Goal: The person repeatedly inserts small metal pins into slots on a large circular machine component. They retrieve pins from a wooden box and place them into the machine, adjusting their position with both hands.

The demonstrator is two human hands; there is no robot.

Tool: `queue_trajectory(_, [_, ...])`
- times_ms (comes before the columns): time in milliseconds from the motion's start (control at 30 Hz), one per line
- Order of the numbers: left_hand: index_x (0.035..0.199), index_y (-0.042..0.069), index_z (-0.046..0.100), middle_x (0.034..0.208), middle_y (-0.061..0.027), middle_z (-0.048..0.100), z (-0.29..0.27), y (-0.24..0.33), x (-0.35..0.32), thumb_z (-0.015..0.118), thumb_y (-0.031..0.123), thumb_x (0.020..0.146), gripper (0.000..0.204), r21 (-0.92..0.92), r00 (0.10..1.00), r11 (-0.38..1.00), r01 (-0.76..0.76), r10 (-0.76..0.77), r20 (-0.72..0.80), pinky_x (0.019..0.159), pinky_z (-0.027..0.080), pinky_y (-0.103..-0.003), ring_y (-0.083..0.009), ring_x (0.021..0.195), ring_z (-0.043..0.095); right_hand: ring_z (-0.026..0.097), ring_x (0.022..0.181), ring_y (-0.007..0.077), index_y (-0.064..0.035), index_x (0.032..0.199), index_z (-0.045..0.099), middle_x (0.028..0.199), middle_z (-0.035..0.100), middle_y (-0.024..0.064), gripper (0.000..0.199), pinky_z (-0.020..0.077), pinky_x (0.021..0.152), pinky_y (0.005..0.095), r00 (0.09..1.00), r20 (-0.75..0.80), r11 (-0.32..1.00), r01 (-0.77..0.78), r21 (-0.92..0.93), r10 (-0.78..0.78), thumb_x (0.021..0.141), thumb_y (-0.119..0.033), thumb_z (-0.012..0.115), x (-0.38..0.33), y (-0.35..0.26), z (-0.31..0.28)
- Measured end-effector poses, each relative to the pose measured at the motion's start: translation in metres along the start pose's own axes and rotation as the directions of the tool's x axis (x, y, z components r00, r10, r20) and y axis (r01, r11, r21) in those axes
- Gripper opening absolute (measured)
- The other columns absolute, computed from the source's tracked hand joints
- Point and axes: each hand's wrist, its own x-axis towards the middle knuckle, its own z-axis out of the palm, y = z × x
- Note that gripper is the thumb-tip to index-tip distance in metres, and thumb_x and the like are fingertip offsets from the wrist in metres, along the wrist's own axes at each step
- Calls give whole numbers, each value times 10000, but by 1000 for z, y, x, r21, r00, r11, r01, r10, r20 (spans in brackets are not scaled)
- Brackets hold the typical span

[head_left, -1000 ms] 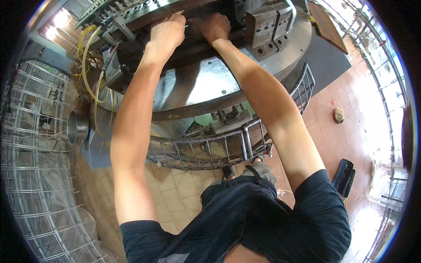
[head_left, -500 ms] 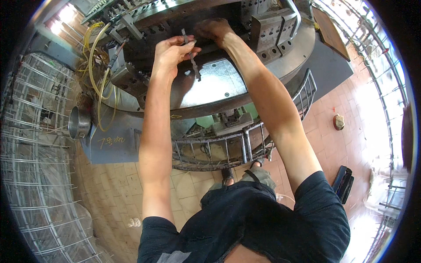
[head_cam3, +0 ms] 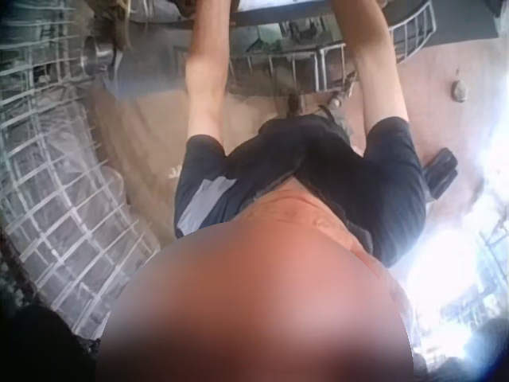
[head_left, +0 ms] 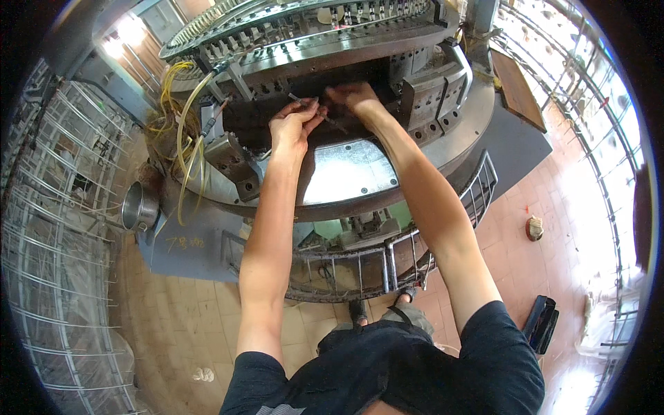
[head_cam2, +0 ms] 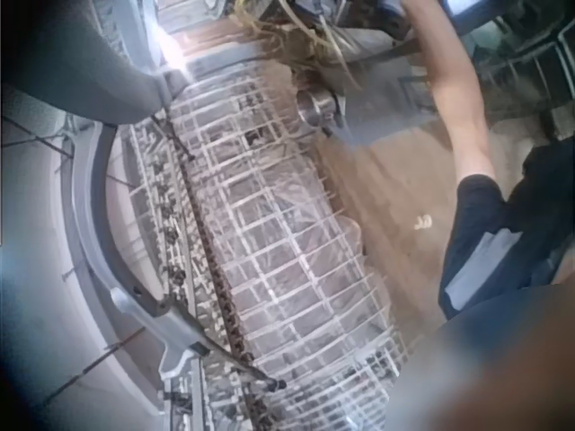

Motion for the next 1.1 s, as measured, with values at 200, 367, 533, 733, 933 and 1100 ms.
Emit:
queue_trajectory(200, [1017,-77,592,1029,-197,662,21,-8,18,647,-163,860,187,-16,1000,1000,22,-22,-1,911,611,-484,-358,971,690,702,753,208,-25,925,795,808,759,123,281,543,718,360,996,80,870,76,-487,-43,828,-290,800,-31,-3,-17])
queue_trajectory(367, [1047,-66,582,1085,-231,657,25,-23,34,648,-152,867,210,81,998,997,20,-25,61,943,595,-491,-382,1009,682,600,581,186,-10,839,779,674,681,86,256,468,536,359,991,134,879,36,-475,32,848,-266,767,-41,-7,-36])
queue_trajectory(533, [1132,-71,614,1136,-230,667,26,-28,44,674,-89,890,250,27,965,999,22,-28,262,942,597,-451,-354,990,698,590,570,163,27,812,748,657,663,95,169,451,527,335,993,-83,893,-112,-437,84,864,-130,710,-37,-1,-34])
queue_trajectory(733, [995,-12,723,814,-172,738,20,-36,28,743,87,860,168,817,852,354,-455,442,283,718,554,-350,-267,774,741,735,848,354,61,863,724,829,703,282,188,552,765,426,929,-231,743,67,-666,-290,778,-99,672,-27,22,-28])
queue_trajectory(933, [959,13,723,996,-188,713,17,-44,24,661,4,802,169,685,524,-6,-728,640,563,820,541,-428,-379,933,687,743,824,282,9,949,766,905,731,246,206,555,747,381,951,-223,716,-1,-699,-216,823,-150,730,-22,26,-33])
queue_trajectory(1100, [1005,15,744,1221,-146,697,20,-48,22,653,-7,792,232,719,504,-144,-680,620,601,953,537,-401,-354,1084,679,740,816,263,3,987,768,920,743,226,216,554,751,368,922,-190,679,97,-728,-336,838,-144,718,-18,32,-33])
